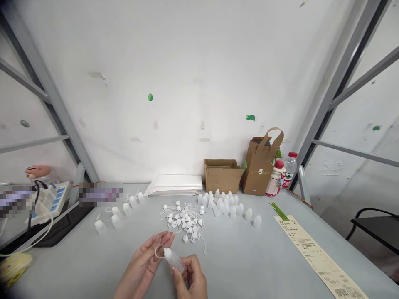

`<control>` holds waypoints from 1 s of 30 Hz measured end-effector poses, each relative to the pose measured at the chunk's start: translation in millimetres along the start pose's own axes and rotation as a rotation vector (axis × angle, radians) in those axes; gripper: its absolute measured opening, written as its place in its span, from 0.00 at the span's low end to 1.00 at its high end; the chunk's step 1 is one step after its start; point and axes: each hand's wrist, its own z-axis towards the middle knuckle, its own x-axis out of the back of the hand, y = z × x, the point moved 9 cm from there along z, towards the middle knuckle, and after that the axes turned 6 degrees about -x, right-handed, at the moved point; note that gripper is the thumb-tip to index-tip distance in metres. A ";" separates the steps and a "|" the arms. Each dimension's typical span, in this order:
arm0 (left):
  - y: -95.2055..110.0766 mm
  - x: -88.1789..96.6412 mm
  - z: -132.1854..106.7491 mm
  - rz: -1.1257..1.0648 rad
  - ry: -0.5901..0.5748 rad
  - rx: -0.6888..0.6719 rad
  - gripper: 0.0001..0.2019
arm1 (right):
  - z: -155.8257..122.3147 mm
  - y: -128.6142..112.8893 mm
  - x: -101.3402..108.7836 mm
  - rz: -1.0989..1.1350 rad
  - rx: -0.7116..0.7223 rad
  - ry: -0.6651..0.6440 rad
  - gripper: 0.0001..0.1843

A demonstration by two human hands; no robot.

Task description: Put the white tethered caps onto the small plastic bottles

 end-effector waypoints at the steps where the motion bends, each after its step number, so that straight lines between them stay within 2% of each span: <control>1: 1.5 -0.3 0.2 0.025 -0.010 -0.003 0.06 | 0.2 0.7 0.4 -0.010 0.003 0.003 0.22; 7: 15.2 -2.8 1.0 0.308 -0.079 -0.079 0.18 | 1.6 4.7 0.0 -0.045 0.001 -0.017 0.22; 11: 21.3 -5.8 -1.0 0.472 -0.106 -0.124 0.17 | 2.3 7.6 -0.4 -0.054 -0.005 -0.027 0.22; 16: 18.1 -9.1 -1.2 0.546 -0.145 -0.135 0.17 | 2.5 7.4 0.3 -0.050 0.015 -0.021 0.21; 19: 11.2 -9.2 0.0 0.484 -0.166 -0.095 0.19 | 3.3 8.5 -0.8 -0.010 -0.011 -0.028 0.21; 22: 4.6 -10.1 0.6 0.240 -0.170 -0.031 0.21 | 4.2 13.0 -5.2 0.049 -0.084 -0.067 0.21; 25: 2.2 -10.0 1.3 0.060 -0.149 0.017 0.19 | 4.6 14.3 -6.6 0.085 -0.121 -0.078 0.22; 30: 9.3 -8.7 2.9 0.050 -0.131 -0.029 0.17 | 4.3 10.9 -5.8 0.080 -0.117 -0.067 0.23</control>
